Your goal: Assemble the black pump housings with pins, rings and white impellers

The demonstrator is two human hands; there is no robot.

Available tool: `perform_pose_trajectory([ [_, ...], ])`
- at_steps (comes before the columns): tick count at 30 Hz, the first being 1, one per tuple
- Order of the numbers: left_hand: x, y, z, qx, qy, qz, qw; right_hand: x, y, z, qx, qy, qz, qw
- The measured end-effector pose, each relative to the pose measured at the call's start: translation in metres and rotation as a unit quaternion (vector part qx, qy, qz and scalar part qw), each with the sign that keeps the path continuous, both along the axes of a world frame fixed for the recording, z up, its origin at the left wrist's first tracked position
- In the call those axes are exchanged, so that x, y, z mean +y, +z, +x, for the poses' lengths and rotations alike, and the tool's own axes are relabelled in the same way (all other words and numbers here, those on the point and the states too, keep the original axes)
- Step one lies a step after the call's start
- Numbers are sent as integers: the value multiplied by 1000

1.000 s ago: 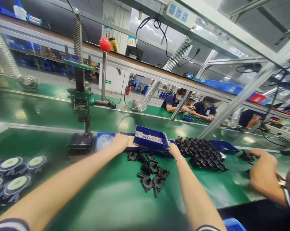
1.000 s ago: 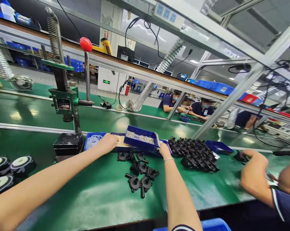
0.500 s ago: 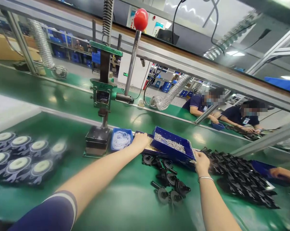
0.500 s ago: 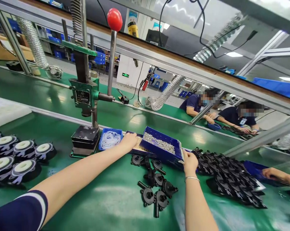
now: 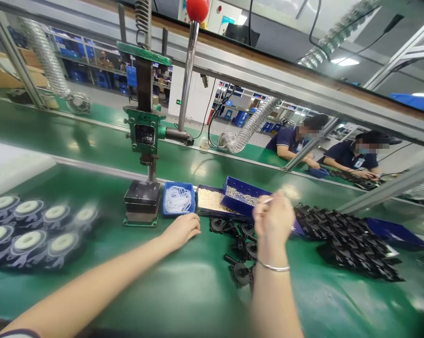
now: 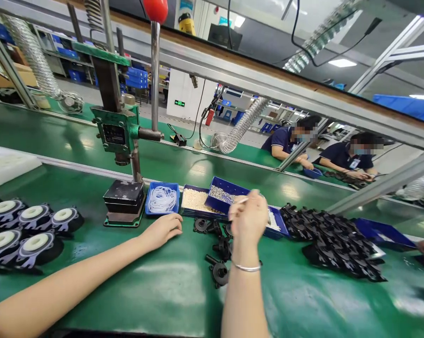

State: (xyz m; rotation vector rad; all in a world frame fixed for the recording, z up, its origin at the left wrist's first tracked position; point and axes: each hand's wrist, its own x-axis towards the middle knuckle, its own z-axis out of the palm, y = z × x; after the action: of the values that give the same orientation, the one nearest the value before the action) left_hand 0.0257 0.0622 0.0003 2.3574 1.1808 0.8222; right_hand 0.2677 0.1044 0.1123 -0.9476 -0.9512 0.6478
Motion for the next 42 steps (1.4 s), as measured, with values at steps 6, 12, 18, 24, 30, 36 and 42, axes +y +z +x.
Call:
perform_pose_trajectory([
  [6,10,-16,-21,5,-9,-6,1000,-25,-67,-113,35,294,-111,949],
  [12,12,-18,-28,-18,5,-19,1000,-23,-108,-121,16,338,-155,928],
  [18,15,-21,-36,-62,47,-44,996,-22,-119,-126,10,347,-178,921],
  [24,-9,-14,-39,-147,57,-113,981,-26,-117,-126,13,354,-187,916],
  [30,-40,-16,-52,-268,95,-262,922,-34,-111,-126,29,371,-207,905],
  [36,-40,-10,-65,-447,107,-379,803,-44,-103,-138,57,399,-229,886],
  [42,-40,-6,-71,-592,78,-473,648,-52,-99,-141,77,413,-221,880],
])
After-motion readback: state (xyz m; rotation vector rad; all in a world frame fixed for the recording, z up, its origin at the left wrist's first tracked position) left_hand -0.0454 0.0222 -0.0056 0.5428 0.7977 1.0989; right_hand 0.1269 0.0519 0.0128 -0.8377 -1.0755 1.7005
